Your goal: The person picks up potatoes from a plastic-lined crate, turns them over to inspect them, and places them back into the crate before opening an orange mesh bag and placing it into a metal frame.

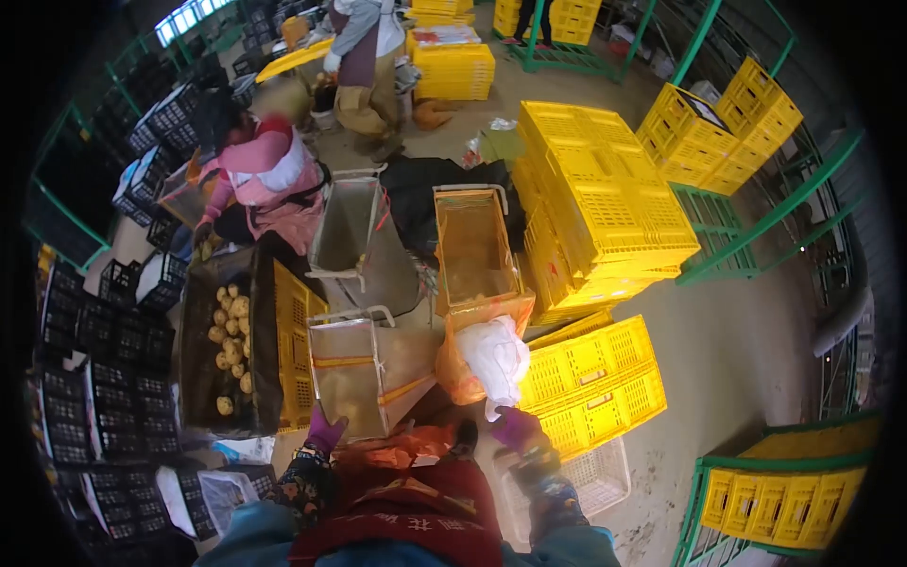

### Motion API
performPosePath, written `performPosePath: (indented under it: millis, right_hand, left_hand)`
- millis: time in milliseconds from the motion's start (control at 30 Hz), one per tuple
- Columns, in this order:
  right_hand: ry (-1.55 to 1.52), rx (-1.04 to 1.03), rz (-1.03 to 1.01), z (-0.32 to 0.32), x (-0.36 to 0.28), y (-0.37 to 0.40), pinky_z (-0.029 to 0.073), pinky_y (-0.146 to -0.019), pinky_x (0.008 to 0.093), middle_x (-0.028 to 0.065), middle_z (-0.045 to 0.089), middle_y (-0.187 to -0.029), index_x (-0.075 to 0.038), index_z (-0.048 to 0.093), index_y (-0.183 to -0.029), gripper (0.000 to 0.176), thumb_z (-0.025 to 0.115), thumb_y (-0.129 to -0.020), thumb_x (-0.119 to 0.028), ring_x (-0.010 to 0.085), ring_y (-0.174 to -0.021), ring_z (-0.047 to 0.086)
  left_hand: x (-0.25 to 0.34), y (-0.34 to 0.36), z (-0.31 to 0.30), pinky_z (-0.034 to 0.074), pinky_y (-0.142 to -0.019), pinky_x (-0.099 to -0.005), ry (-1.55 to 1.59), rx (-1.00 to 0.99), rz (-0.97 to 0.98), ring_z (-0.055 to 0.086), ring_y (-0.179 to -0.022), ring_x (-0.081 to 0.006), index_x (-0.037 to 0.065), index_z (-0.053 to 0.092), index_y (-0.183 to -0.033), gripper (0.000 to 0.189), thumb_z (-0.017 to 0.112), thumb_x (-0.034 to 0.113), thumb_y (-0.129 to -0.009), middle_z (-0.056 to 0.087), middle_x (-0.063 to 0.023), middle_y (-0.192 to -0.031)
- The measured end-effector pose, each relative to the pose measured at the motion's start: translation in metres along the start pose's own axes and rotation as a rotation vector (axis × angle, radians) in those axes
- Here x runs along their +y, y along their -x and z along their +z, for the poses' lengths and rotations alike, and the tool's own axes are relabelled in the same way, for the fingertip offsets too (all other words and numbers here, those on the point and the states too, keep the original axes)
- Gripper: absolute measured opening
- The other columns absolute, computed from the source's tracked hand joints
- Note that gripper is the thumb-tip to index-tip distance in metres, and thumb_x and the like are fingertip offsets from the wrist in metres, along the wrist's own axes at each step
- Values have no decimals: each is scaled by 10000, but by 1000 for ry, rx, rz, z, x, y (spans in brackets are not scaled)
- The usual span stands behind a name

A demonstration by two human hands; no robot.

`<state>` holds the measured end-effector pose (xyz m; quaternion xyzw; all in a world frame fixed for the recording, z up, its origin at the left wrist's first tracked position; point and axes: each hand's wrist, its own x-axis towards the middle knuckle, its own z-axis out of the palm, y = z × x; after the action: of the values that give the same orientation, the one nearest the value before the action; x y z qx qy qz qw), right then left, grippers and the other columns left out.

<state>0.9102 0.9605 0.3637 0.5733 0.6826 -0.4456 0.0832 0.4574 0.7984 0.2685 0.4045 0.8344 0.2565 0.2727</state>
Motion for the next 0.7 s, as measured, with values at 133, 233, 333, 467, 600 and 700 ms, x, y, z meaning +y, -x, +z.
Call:
performPosePath:
  millis: [133, 233, 333, 467, 600, 700]
  right_hand:
    - [184, 18, -164, -43, -26, -42, 475, -954, 414, 164, 650, -1187, -91, 565, -1304, 625, 650, -826, -484, 328, -1073, 628]
    - [150, 20, -396, -49, -61, -92, 470, -962, 409, 176, 641, -1199, -84, 549, -1308, 629, 657, -829, -476, 351, -1113, 606]
    - [191, 58, -608, -56, -112, -135, 471, -959, 404, 189, 634, -1206, -86, 526, -1325, 637, 660, -829, -463, 355, -1122, 602]
    - [165, -72, -482, -87, -194, -164, 462, -973, 387, 226, 586, -1260, -20, 434, -1385, 707, 692, -852, -407, 327, -1161, 580]
    - [25, -71, -440, -103, -246, -217, 467, -962, 379, 235, 578, -1261, -1, 362, -1435, 823, 713, -826, -428, 311, -1160, 579]
    - [146, -28, -362, -110, -281, -244, 450, -988, 372, 257, 560, -1291, 15, 354, -1440, 864, 704, -810, -462, 331, -1204, 558]
  left_hand:
    - [32, 39, -8, 333, -1102, -447, -116, 14, -235, 387, -1330, -410, -42, 285, -1450, 986, 775, 381, -706, 411, -292, -1405]
    - [22, 54, 8, 308, -1115, -482, -244, 53, -270, 347, -1353, -430, -19, 293, -1454, 973, 762, 397, -709, 379, -277, -1440]
    - [22, 63, 17, 269, -1133, -503, -303, 132, -224, 289, -1389, -430, 16, 302, -1463, 951, 746, 409, -718, 331, -248, -1487]
    - [46, 70, 9, 198, -1157, -523, -266, 77, -303, 222, -1426, -409, 56, 326, -1461, 919, 747, 392, -716, 291, -203, -1523]
    - [61, 72, -3, 147, -1162, -555, -234, 181, -262, 194, -1434, -413, 97, 374, -1438, 841, 733, 360, -725, 290, -179, -1527]
    - [61, 79, 3, 169, -1136, -603, -209, 279, -212, 224, -1409, -437, 120, 452, -1376, 727, 718, 315, -728, 305, -183, -1504]
